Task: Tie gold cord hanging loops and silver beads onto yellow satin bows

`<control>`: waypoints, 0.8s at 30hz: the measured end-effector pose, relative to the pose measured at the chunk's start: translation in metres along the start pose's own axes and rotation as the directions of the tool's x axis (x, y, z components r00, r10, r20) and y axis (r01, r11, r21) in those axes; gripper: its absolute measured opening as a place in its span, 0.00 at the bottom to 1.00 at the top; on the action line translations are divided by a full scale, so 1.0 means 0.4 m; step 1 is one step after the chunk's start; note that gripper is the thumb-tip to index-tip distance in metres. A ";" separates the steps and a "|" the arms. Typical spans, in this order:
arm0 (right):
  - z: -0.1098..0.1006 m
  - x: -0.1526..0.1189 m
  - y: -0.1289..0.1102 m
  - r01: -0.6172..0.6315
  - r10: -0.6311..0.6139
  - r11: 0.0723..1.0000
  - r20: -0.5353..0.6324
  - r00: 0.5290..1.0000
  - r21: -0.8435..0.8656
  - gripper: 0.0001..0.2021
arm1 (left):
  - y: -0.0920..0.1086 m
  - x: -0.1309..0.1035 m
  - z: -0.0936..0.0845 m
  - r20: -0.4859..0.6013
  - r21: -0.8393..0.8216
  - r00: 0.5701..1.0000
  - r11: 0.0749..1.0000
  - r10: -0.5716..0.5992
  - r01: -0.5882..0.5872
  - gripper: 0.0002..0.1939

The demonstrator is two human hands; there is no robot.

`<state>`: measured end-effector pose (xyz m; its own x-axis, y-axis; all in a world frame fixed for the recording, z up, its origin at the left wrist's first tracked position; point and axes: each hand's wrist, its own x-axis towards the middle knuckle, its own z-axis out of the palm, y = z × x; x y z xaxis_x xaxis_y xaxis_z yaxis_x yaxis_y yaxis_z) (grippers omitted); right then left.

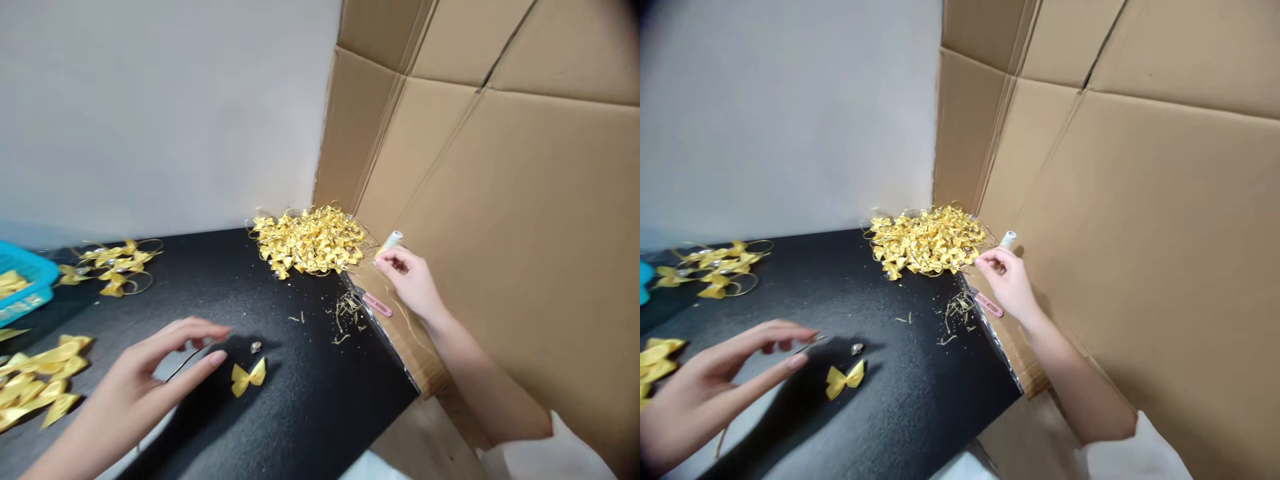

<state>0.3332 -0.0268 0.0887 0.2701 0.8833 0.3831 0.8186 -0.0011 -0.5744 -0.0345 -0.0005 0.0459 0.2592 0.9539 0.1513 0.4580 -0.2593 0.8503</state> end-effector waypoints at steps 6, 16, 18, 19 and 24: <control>0.172 -0.064 -0.216 -0.575 0.125 0.250 0.563 0.817 0.779 0.13 | 0.114 0.052 0.092 0.024 -0.220 0.998 0.974 0.061 -0.054 0.18; 0.324 -0.083 -0.326 -0.769 -0.047 0.119 0.777 0.627 0.628 0.12 | 0.047 0.081 0.097 -0.108 -0.589 0.986 0.807 -0.124 0.037 0.14; 0.325 -0.082 -0.330 -0.807 -0.115 0.165 0.824 0.555 0.567 0.15 | 0.048 0.093 0.081 -0.131 -0.675 0.967 0.734 -0.217 0.073 0.14; 0.325 -0.081 -0.328 -0.824 -0.147 0.194 0.847 0.511 0.532 0.16 | 0.052 0.101 0.070 -0.147 -0.728 0.956 0.683 -0.253 0.069 0.13; 0.315 -0.092 -0.277 -0.838 -0.185 0.325 0.898 0.399 0.439 0.20 | 0.070 0.147 -0.032 -0.069 -0.940 0.899 0.330 -0.433 0.087 0.03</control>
<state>0.1686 -0.0003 0.0472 -0.4990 0.7735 -0.3908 -0.1829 -0.5348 -0.8249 -0.0172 0.0503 0.0851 -0.0235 0.9800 -0.1975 -0.6257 0.1396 0.7675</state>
